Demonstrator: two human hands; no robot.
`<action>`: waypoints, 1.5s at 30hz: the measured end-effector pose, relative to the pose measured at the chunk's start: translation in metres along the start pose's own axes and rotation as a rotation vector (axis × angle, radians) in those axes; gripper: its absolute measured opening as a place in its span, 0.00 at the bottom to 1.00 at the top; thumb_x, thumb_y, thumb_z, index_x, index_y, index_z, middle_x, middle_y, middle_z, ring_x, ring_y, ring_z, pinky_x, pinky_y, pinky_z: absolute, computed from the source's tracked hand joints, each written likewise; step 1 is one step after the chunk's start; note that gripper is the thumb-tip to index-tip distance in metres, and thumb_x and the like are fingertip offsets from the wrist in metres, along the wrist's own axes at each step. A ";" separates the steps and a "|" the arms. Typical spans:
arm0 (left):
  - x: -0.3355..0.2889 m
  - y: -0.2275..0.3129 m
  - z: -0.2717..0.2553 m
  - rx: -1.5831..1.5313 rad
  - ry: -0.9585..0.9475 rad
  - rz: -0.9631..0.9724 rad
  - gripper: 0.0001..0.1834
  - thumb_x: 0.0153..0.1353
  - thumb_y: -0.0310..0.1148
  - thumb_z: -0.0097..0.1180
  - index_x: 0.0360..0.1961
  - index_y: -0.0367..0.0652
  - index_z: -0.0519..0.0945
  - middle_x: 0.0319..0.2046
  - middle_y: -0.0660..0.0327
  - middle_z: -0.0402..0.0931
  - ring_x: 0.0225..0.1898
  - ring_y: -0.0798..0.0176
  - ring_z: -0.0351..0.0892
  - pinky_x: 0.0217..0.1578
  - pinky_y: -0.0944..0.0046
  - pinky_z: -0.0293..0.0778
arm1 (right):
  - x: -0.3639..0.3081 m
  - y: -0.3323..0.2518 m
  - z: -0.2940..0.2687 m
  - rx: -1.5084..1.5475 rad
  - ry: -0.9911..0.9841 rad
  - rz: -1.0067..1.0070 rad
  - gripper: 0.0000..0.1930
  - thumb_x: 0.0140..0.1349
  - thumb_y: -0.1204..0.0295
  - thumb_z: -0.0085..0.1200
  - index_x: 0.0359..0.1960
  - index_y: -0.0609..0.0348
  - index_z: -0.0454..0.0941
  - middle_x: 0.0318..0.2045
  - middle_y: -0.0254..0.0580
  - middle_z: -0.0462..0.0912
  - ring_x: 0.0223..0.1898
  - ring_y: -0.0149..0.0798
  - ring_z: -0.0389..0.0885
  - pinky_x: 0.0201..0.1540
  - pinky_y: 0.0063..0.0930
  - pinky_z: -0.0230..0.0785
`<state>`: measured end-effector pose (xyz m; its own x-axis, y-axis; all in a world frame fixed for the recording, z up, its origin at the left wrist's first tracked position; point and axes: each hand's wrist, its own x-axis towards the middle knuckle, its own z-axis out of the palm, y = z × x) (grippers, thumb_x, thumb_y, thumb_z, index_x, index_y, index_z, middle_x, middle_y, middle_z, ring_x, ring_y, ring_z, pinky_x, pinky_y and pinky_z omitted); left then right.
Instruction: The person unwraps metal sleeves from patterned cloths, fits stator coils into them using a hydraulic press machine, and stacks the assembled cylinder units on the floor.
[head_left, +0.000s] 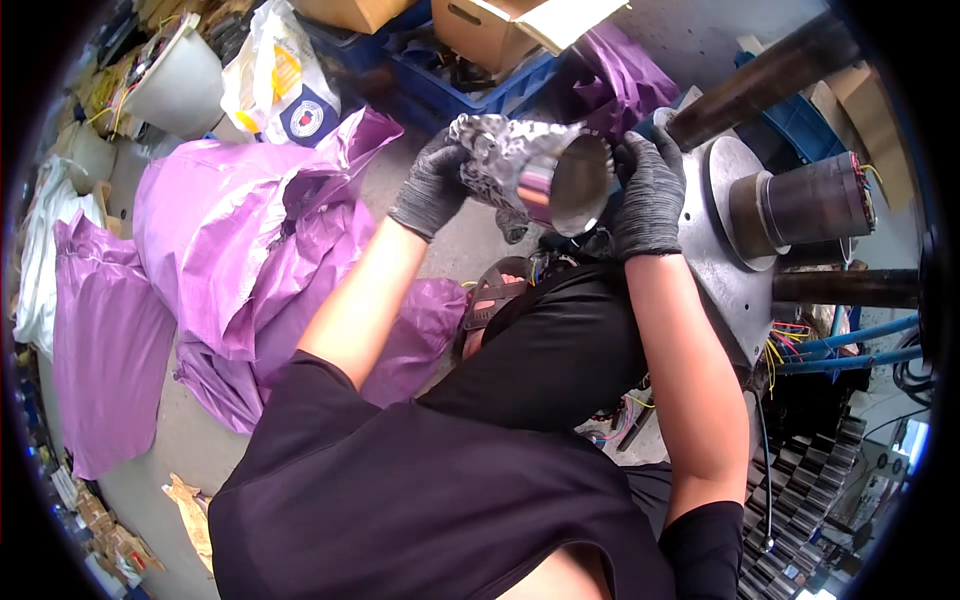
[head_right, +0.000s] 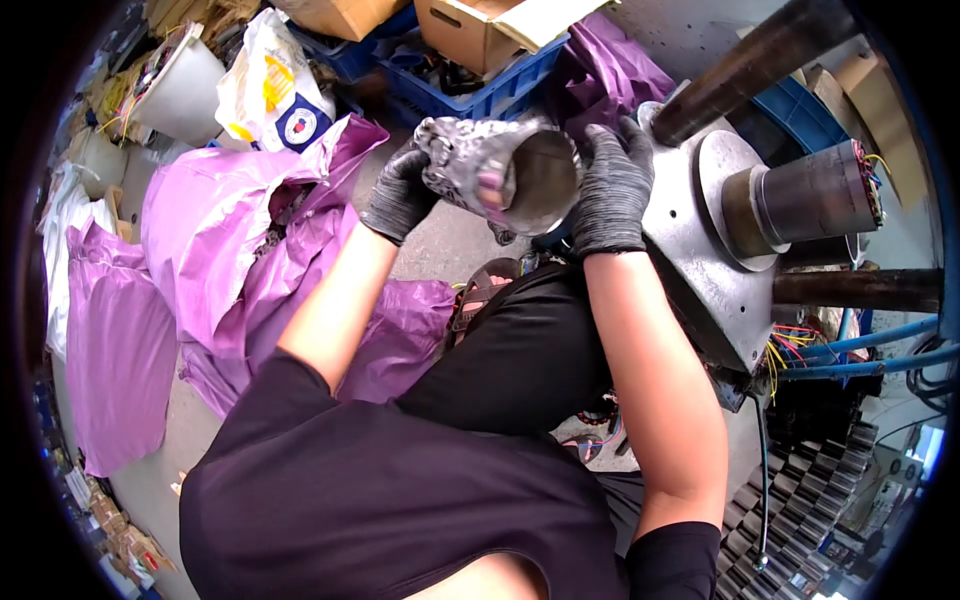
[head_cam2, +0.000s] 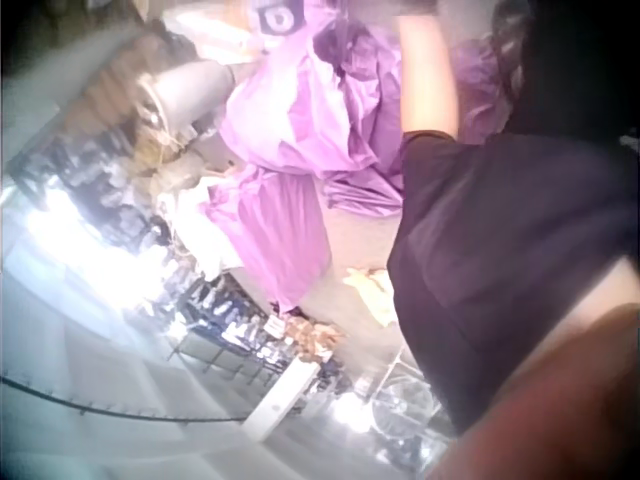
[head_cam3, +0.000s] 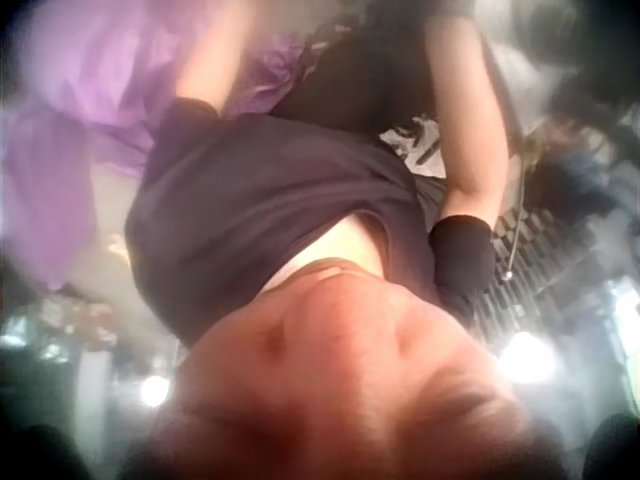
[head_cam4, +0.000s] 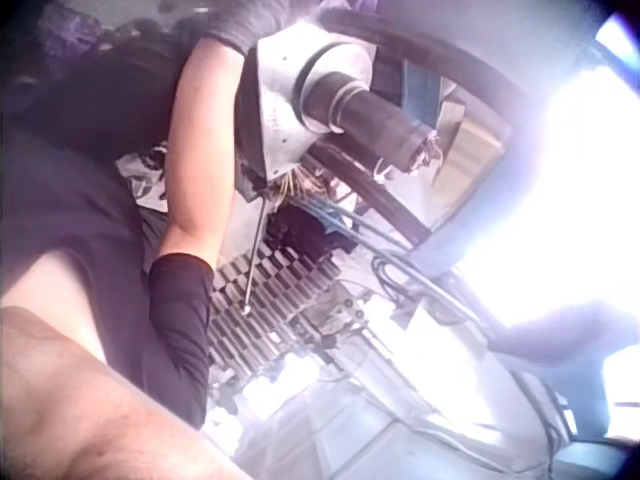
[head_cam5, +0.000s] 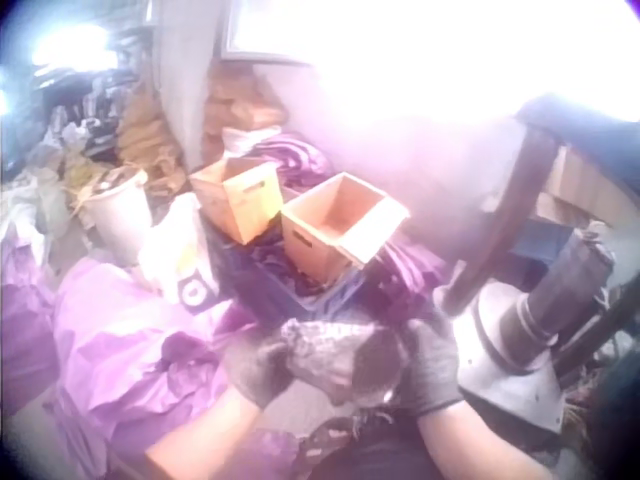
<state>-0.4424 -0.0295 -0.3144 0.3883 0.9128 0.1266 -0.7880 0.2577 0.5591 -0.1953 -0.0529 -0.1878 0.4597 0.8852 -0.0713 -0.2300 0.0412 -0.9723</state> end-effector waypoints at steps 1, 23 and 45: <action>0.005 -0.002 -0.008 0.112 0.184 -0.006 0.31 0.53 0.29 0.69 0.59 0.39 0.74 0.51 0.54 0.82 0.53 0.56 0.82 0.58 0.52 0.78 | -0.005 -0.003 0.002 -0.026 -0.025 -0.082 0.21 0.66 0.76 0.59 0.61 0.62 0.75 0.41 0.41 0.83 0.40 0.34 0.82 0.47 0.27 0.77; 0.025 -0.010 -0.117 1.894 0.312 -0.160 0.18 0.58 0.32 0.62 0.50 0.40 0.83 0.43 0.40 0.84 0.46 0.41 0.84 0.48 0.51 0.78 | -0.012 0.008 0.010 -0.489 -0.484 0.241 0.19 0.62 0.68 0.66 0.53 0.59 0.82 0.39 0.37 0.86 0.42 0.31 0.84 0.44 0.26 0.76; 0.018 -0.061 -0.206 0.859 0.467 -0.604 0.12 0.49 0.23 0.63 0.38 0.40 0.85 0.30 0.57 0.84 0.26 0.60 0.82 0.28 0.58 0.82 | -0.020 -0.002 0.017 -0.573 -0.618 0.346 0.17 0.63 0.67 0.63 0.51 0.62 0.83 0.38 0.39 0.86 0.38 0.32 0.83 0.43 0.29 0.77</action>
<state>-0.4856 0.0360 -0.5149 0.2359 0.7884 -0.5681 0.1221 0.5559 0.8222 -0.2189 -0.0627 -0.1804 -0.1348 0.9028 -0.4084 0.2678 -0.3636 -0.8922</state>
